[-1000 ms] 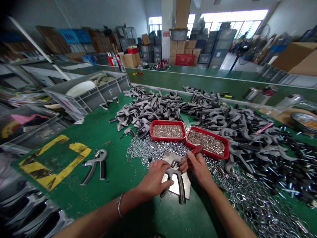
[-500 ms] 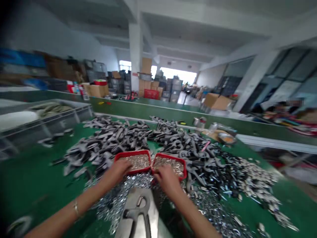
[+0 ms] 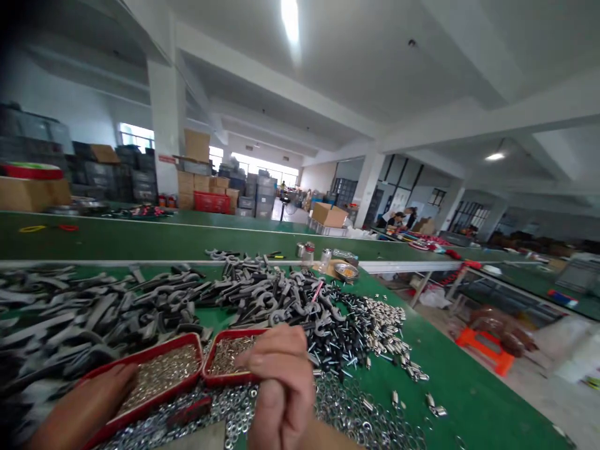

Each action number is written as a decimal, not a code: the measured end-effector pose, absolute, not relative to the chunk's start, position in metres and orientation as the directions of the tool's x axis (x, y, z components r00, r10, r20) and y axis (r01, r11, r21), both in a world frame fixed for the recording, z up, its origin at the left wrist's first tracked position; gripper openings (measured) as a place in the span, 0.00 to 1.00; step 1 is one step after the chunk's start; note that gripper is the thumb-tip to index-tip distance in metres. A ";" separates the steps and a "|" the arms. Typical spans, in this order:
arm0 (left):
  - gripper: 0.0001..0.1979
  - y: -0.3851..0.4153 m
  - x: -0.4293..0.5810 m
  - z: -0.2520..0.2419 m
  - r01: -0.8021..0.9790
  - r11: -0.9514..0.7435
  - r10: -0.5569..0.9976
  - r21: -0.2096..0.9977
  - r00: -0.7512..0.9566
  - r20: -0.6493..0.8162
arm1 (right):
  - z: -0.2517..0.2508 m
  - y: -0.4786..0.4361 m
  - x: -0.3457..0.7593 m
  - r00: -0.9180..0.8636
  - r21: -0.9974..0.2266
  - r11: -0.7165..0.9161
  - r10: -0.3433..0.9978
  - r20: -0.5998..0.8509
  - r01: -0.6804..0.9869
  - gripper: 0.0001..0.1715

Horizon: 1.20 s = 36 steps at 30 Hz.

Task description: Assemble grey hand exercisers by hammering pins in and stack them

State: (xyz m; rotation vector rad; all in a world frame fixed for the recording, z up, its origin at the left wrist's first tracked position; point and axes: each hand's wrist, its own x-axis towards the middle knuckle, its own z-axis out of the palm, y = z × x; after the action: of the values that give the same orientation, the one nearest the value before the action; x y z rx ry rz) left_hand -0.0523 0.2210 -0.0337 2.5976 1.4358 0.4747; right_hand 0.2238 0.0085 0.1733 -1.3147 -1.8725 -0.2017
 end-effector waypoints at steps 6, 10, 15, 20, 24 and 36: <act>0.17 0.156 -0.029 0.060 0.796 -0.571 0.812 0.201 0.512 0.280 | 0.113 0.075 0.217 -0.265 -0.139 0.329 0.899 0.350 0.934 0.10; 0.13 0.127 -0.028 0.074 0.863 -0.477 0.871 0.166 0.440 0.218 | 0.083 0.146 0.198 -0.325 -0.130 0.358 0.919 0.222 0.925 0.12; 0.07 0.063 -0.028 0.057 0.749 -0.515 0.855 0.418 0.482 0.190 | 0.058 0.185 0.183 -0.382 0.013 0.383 0.917 0.110 0.923 0.16; 0.07 0.023 -0.008 0.039 0.687 -0.582 0.787 0.436 0.611 0.087 | 0.043 0.189 0.176 -0.384 0.129 0.374 0.921 0.061 0.918 0.17; 0.10 0.024 0.005 0.030 0.702 -0.665 0.737 0.256 0.672 0.071 | 0.036 0.187 0.175 -0.419 0.161 0.404 0.905 0.073 0.901 0.15; 0.08 0.028 0.018 0.024 0.606 -0.794 0.601 -0.046 0.794 0.093 | 0.035 0.188 0.174 -0.432 0.095 0.426 0.900 0.060 0.900 0.17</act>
State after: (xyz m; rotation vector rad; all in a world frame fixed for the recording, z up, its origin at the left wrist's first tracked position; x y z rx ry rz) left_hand 0.0178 0.0283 0.0241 3.0451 1.0256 0.1182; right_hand 0.1736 0.1875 0.0351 -1.6741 -2.6531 -0.1771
